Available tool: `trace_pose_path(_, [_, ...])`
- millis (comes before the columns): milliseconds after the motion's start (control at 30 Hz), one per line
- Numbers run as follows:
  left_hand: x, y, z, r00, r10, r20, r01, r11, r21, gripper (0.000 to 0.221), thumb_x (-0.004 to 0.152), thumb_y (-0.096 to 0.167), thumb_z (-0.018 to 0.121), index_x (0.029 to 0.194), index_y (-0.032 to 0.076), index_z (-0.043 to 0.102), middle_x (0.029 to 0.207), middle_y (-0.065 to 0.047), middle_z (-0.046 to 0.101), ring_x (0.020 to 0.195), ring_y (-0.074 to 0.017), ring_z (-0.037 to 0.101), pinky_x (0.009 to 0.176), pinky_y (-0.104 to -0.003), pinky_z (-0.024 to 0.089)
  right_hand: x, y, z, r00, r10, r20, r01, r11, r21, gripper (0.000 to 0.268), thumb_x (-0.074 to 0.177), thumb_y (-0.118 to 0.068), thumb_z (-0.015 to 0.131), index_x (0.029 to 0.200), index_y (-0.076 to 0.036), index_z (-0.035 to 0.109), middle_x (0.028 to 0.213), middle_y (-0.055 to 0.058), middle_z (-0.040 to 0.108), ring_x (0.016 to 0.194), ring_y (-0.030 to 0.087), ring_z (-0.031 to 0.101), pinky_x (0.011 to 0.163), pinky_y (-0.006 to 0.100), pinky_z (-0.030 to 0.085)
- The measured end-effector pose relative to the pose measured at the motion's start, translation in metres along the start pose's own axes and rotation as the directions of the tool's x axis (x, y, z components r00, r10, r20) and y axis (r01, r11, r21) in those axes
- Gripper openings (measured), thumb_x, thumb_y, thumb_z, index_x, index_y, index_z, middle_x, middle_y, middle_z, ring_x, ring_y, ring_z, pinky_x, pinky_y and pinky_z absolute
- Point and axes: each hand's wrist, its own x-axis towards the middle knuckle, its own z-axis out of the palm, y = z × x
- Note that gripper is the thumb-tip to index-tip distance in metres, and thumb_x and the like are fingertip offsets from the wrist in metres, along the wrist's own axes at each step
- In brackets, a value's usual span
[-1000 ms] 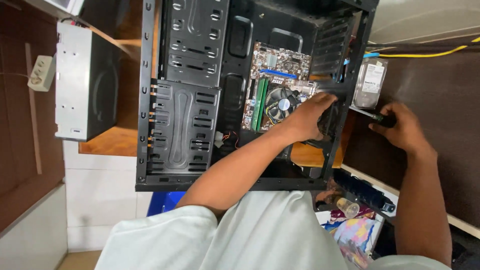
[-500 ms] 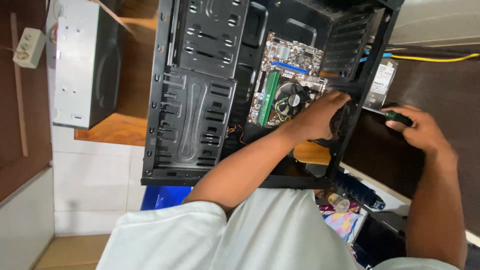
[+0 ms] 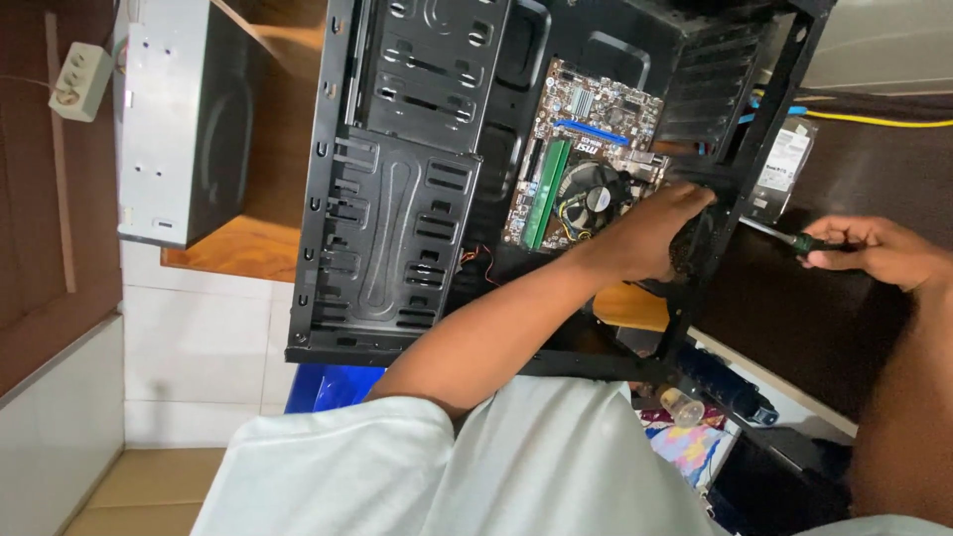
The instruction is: Installing a hard drive and working on internal components of a computer case using a screwdriver and pliers.
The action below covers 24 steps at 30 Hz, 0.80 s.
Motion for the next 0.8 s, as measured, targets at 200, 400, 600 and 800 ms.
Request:
trace_pose_path(200, [0.000, 0.000, 0.001, 1.000, 0.004, -0.021, -0.003, 0.999, 0.037, 0.125, 0.058, 0.018, 0.108, 0.157, 0.001, 0.033, 0.163, -0.023, 0.035, 0.153, -0.0407, 0.032, 0.125, -0.047, 0.030, -0.009, -0.003, 0.001, 0.998, -0.063, -0.007, 0.062, 0.998, -0.026, 0.033, 0.090, -0.010, 0.071, 0.117, 0.008, 0.079, 0.104, 0.021, 0.085, 0.102, 0.024, 0.071, 0.097, 0.032, 0.043])
trace_pose_path(400, [-0.001, -0.002, -0.007, 0.999, 0.043, 0.002, -0.043, 0.999, 0.019, 0.123, 0.059, 0.037, 0.104, 0.155, 0.004, 0.036, 0.156, -0.024, 0.038, 0.147, -0.0408, 0.041, 0.119, -0.044, 0.040, -0.014, 0.029, 0.001, 0.976, -0.170, -0.135, 0.181, 0.981, 0.073, 0.078, 0.063, 0.019, 0.081, 0.136, 0.001, 0.063, 0.121, 0.015, 0.067, 0.117, 0.022, 0.059, 0.114, 0.033, 0.039])
trace_pose_path(600, [-0.010, 0.041, -0.036, 0.992, -0.087, 0.095, 0.082, 0.995, 0.057, 0.109, 0.065, 0.013, 0.097, 0.154, 0.008, 0.036, 0.154, -0.016, 0.039, 0.135, -0.0350, 0.054, 0.110, -0.037, 0.046, -0.043, 0.042, 0.025, 0.825, -0.272, -0.495, 0.483, 0.795, 0.368, 0.052, 0.075, 0.005, 0.073, 0.123, -0.006, 0.056, 0.107, 0.015, 0.067, 0.075, 0.032, 0.072, 0.050, 0.023, 0.053])
trace_pose_path(800, [-0.012, 0.057, -0.040, 0.974, -0.206, 0.098, 0.197, 0.976, 0.091, 0.109, 0.064, 0.014, 0.094, 0.156, 0.010, 0.036, 0.144, -0.012, 0.036, 0.113, -0.0310, 0.063, 0.090, -0.038, 0.056, -0.047, 0.018, 0.068, 0.734, -0.263, -0.627, 0.646, 0.555, 0.523, 0.026, 0.080, -0.002, 0.077, 0.094, -0.013, 0.058, 0.119, 0.012, 0.069, 0.105, 0.020, 0.071, 0.066, 0.023, 0.064])
